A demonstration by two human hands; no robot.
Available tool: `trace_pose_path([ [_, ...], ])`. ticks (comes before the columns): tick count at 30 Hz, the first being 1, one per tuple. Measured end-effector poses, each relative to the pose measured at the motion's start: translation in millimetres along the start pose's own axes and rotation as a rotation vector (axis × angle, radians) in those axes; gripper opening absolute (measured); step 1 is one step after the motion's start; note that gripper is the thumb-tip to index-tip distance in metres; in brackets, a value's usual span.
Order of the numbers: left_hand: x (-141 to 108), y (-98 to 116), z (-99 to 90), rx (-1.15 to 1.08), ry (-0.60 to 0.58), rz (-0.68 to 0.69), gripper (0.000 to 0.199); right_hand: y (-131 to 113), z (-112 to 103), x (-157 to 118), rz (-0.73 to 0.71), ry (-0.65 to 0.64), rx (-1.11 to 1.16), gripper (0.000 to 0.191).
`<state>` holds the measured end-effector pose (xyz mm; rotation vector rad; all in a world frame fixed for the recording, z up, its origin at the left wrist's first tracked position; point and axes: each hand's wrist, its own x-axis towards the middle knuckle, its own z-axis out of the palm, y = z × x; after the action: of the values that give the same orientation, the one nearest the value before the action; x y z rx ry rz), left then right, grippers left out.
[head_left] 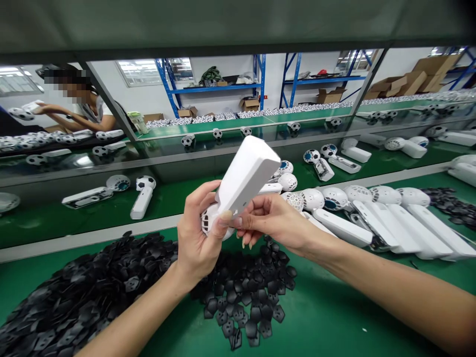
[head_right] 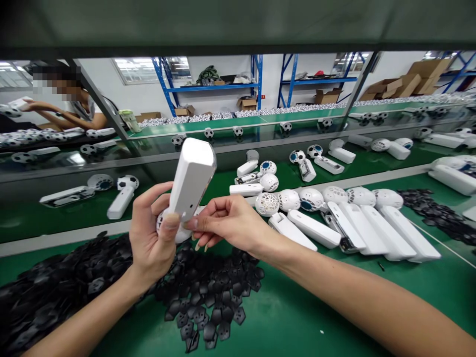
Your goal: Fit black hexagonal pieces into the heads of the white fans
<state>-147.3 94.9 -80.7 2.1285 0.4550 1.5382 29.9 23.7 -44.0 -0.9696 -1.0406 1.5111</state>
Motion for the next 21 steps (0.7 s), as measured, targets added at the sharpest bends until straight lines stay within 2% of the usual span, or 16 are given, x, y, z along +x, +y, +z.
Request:
trace_pose_path([
  [5,3.7,6.8,-2.8,0.182,0.024,0.173,0.038,4.5,2.7,-0.3,0.013,0.015,-0.018,0.051],
  [8,7.0,11.1,-5.4,0.222,0.021,0.253,0.037,1.1,3.9,-1.3,0.033,-0.038,-0.006,0.051],
  [16,6.4,16.3,-10.9,0.299,0.014,0.242,0.037,-2.1,-6.2,7.1,0.119,-0.253,0.015,0.047],
  [19,6.1,15.3,-10.4,0.301,0.011,0.24,0.035,-2.4,-3.4,5.8,0.14,-0.251,-0.005,0.051],
  [21,5.2,15.4,-10.2,0.316,0.065,0.177,0.033,-1.5,0.7,1.9,0.074,-0.194,-0.006,0.055],
])
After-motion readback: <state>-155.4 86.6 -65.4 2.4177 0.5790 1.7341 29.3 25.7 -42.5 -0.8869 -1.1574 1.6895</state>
